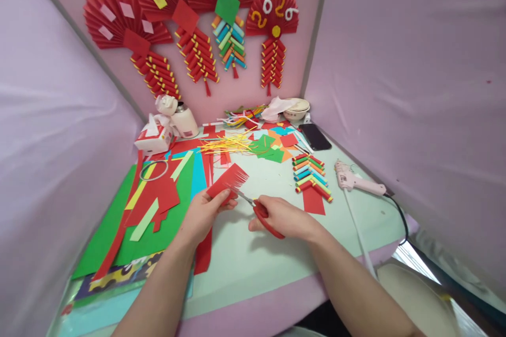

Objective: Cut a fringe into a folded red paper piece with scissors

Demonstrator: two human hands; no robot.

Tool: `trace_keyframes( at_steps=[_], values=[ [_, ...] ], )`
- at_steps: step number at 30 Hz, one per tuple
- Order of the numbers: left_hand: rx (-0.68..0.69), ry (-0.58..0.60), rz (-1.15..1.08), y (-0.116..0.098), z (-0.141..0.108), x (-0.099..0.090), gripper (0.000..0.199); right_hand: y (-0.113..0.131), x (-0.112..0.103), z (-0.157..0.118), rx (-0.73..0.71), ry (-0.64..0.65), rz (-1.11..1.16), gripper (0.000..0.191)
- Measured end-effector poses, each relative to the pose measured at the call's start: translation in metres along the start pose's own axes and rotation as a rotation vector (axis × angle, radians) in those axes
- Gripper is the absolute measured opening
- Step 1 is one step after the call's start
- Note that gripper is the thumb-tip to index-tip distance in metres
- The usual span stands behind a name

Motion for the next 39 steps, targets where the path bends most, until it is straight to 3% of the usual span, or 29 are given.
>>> trace_keyframes(
  at_steps=[5,22,39],
  values=[
    [0.003,-0.05,-0.001,-0.003,-0.001,-0.002,0.027,0.001,-0.001,0.0,-0.011,-0.005,-0.016,0.042],
    [0.012,0.041,0.016,-0.005,-0.005,0.004,0.026,0.003,0.0,0.0,-0.008,0.015,-0.042,0.034],
    [0.013,0.067,0.028,-0.004,-0.005,0.005,0.025,-0.012,0.003,0.004,-0.03,-0.004,-0.044,0.04]
  ],
)
Point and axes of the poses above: each hand's wrist, its own z-axis towards the middle knuckle, its own x-axis out of the palm, y = z × x, the point moved 8 cm from there along z, towards the middle knuckle, and after that the axes turned 6 degrees about -y, right-handed, at the moved point
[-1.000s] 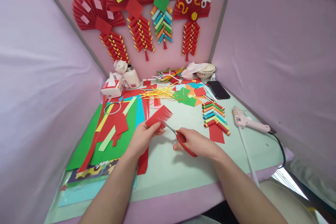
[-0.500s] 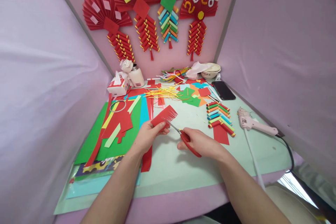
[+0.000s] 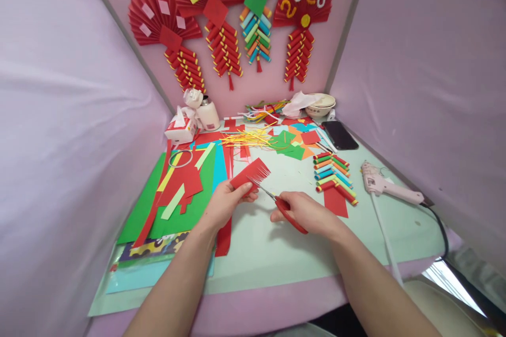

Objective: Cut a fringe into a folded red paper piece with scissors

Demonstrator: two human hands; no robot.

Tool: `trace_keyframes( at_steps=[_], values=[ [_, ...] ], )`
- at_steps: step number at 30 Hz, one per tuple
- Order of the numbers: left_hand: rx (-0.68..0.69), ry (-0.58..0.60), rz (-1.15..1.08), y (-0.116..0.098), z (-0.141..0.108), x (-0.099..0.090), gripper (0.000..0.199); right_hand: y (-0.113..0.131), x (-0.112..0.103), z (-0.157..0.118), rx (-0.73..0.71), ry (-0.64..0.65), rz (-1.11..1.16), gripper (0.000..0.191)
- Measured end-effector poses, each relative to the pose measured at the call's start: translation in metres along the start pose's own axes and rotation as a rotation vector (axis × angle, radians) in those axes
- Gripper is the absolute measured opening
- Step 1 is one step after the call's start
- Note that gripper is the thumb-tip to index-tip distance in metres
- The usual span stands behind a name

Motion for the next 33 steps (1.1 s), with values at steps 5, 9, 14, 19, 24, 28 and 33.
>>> trace_keyframes(
  at_steps=[5,9,14,19,24,28,33],
  values=[
    [-0.014,-0.001,-0.009,0.001,0.0,0.0,0.025,0.002,-0.001,-0.001,0.019,0.011,0.01,0.038],
    [-0.02,0.033,0.035,0.001,-0.002,0.005,0.025,0.008,0.0,-0.002,0.02,0.039,0.007,0.037],
    [-0.021,0.084,0.112,0.002,-0.005,0.012,0.028,0.012,0.0,-0.003,0.019,0.045,-0.017,0.035],
    [-0.02,0.078,0.101,0.003,-0.005,0.011,0.028,0.012,-0.001,-0.003,0.034,0.031,-0.015,0.04],
    [-0.041,0.084,0.08,0.003,-0.005,0.011,0.027,0.009,-0.002,-0.002,0.019,0.016,-0.013,0.043],
    [-0.063,0.077,0.059,0.004,-0.006,0.011,0.028,0.008,-0.002,-0.001,0.019,0.01,-0.008,0.043],
    [-0.082,0.071,0.022,0.007,-0.005,0.01,0.027,0.007,-0.001,0.0,0.015,-0.003,0.002,0.042]
  ],
)
Point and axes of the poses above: each hand's wrist, its own z-axis towards the middle knuckle, its own x-axis out of the palm, y = z × x, the point moved 8 cm from there along z, towards the middle knuckle, and after that the axes turned 6 degrees about -y, right-handed, at the moved point
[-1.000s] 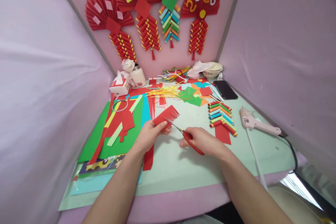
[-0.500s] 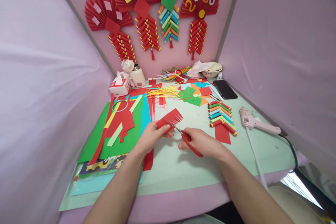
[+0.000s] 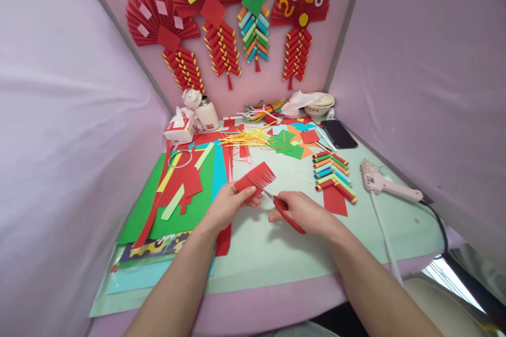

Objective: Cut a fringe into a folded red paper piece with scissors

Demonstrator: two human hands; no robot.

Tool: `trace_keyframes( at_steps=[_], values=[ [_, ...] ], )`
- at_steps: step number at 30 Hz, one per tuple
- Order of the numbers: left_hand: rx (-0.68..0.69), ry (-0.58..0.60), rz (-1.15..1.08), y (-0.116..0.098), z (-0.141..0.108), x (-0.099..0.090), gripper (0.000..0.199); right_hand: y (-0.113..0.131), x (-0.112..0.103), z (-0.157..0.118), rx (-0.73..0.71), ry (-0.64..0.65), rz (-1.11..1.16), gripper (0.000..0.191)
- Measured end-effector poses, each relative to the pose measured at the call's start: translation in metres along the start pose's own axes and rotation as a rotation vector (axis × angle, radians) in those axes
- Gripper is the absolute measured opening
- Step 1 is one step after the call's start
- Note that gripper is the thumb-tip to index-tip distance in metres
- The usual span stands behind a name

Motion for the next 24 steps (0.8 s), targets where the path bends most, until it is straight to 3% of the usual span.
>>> trace_keyframes(
  at_steps=[11,24],
  values=[
    [0.003,0.003,-0.039,0.001,0.001,-0.002,0.027,0.002,0.002,-0.002,-0.007,0.031,0.04,0.04],
    [0.064,-0.118,-0.07,-0.01,0.003,-0.014,0.028,0.007,-0.003,-0.006,0.009,0.045,0.012,0.036]
  ],
)
Point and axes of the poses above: each hand's wrist, its own z-axis towards the middle knuckle, its own x-axis out of the palm, y = z × x, the point moved 8 cm from there along z, towards the middle knuckle, and after that the axes turned 6 degrees about -y, right-handed, at the moved point
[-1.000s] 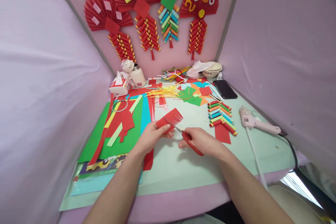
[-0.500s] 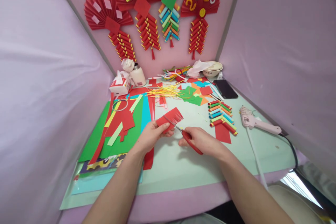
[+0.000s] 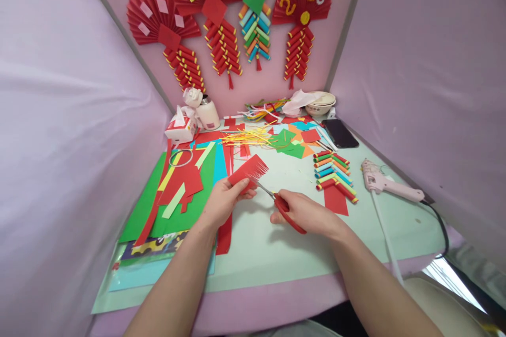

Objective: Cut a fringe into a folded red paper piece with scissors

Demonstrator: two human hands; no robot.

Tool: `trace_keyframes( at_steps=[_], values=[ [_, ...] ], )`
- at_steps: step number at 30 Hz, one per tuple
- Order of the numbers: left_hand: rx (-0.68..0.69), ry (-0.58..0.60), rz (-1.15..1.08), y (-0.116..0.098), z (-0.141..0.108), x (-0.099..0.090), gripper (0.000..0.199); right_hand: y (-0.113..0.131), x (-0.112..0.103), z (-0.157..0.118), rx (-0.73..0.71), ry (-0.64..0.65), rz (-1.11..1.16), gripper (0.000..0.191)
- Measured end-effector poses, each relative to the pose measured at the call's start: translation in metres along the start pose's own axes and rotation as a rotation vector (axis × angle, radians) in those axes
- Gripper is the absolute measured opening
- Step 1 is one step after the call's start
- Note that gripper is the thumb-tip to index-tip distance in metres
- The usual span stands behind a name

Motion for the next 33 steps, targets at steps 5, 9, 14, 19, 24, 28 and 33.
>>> trace_keyframes(
  at_steps=[5,9,14,19,24,28,33],
  values=[
    [0.008,0.038,0.018,0.0024,0.0005,0.0033,0.025,0.0008,0.0002,-0.0001,-0.004,-0.006,0.0,0.035],
    [0.013,0.04,0.014,0.0029,0.0008,0.0033,0.025,-0.0008,0.0006,0.0,0.017,-0.003,0.0,0.034],
    [0.018,0.044,0.009,0.0027,0.0006,0.0033,0.026,0.0,-0.0005,0.0001,0.011,-0.008,-0.004,0.033],
    [0.014,0.049,0.004,0.0038,0.0005,0.004,0.025,-0.0008,-0.0003,0.0,0.01,-0.005,-0.007,0.033],
    [0.012,0.042,0.003,0.005,0.0005,0.0039,0.026,-0.0008,-0.0004,0.0007,0.0,-0.018,-0.015,0.035],
    [0.007,0.036,0.008,0.0062,0.0008,0.0036,0.027,-0.0001,-0.0012,0.0,0.0,-0.023,-0.017,0.037],
    [-0.001,0.038,0.012,0.0074,0.0013,0.0034,0.026,-0.0024,-0.0008,0.0004,-0.004,-0.021,-0.037,0.041]
  ],
)
Point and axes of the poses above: each hand's wrist, its own z-axis towards the middle knuckle, its own x-axis out of the palm, y = z × x, the point moved 8 cm from there along z, towards the middle knuckle, and after that the axes turned 6 degrees about -y, right-handed, at the moved point
